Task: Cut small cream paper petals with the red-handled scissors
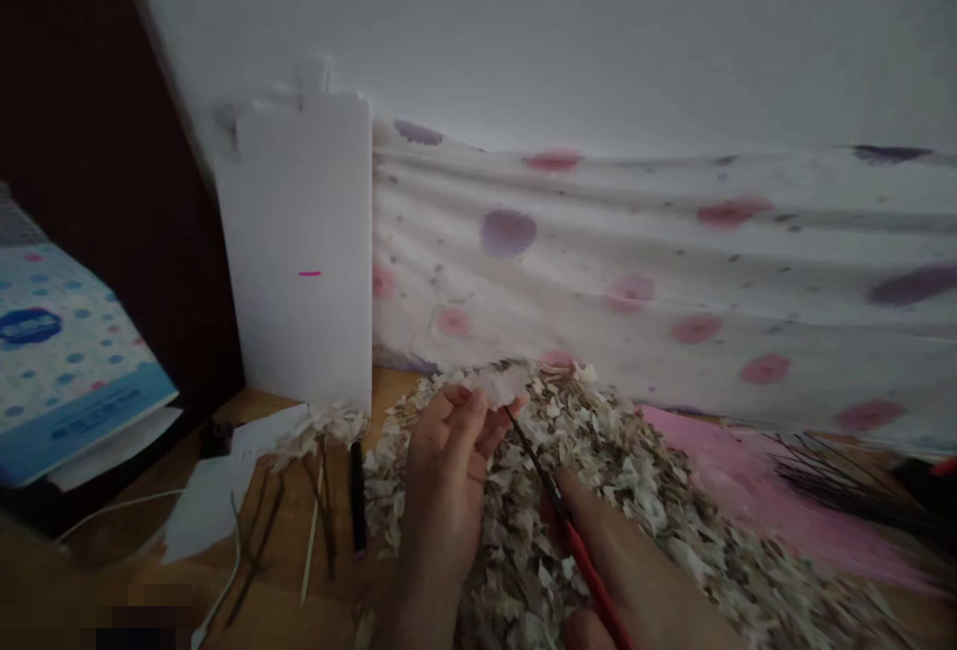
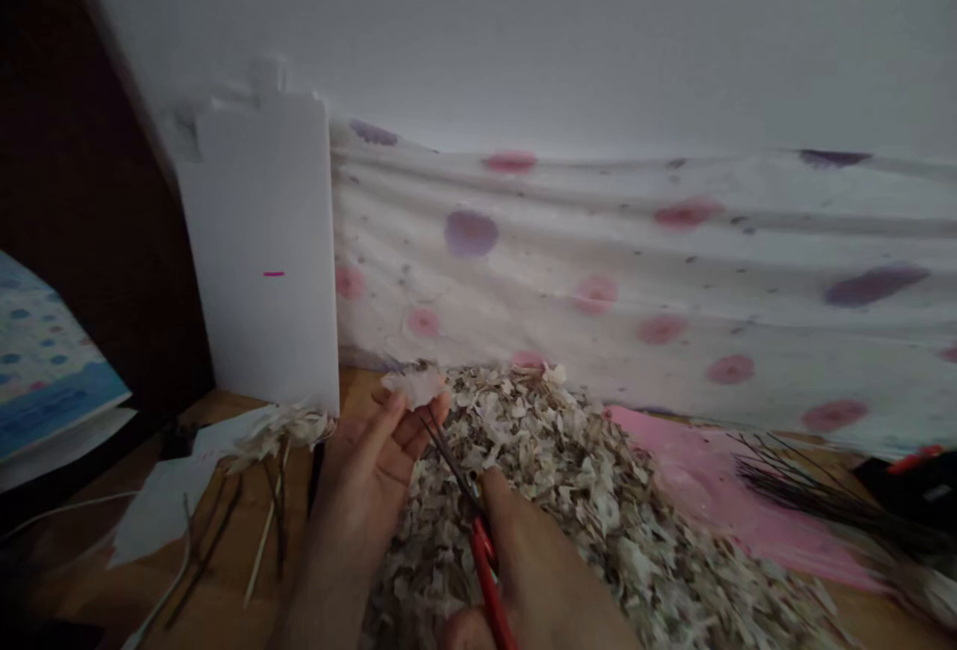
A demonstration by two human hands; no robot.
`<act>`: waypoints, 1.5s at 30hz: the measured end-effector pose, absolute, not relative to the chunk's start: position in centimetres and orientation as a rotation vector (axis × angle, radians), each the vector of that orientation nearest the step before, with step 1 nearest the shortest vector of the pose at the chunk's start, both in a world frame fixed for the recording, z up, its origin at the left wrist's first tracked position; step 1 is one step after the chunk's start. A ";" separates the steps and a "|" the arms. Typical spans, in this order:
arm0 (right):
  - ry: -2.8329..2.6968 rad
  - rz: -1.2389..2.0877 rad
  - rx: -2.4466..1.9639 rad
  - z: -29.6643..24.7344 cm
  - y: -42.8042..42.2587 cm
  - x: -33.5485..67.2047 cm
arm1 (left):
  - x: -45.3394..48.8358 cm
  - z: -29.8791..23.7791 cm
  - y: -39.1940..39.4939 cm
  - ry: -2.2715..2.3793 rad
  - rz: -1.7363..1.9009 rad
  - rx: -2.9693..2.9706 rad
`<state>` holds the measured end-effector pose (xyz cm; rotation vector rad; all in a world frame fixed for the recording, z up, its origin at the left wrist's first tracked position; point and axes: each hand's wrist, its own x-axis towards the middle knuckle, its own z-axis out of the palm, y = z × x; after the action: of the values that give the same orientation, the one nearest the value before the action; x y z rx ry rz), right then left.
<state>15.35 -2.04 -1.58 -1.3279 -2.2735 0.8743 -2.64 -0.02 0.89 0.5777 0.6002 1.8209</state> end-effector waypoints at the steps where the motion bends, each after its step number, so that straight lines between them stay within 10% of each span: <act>1: -2.277 0.856 -1.344 -1.4 -2.1 15.3 | -2.5 0.8 -0.1 0.610 1.807 0.592; 45: -2.172 0.886 -1.236 0.5 -1.0 13.0 | -0.5 0.7 -0.1 0.729 1.665 0.732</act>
<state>12.96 -1.00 0.49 -1.2356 -2.1720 0.8855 -0.49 -0.14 0.66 0.7322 0.7288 1.6650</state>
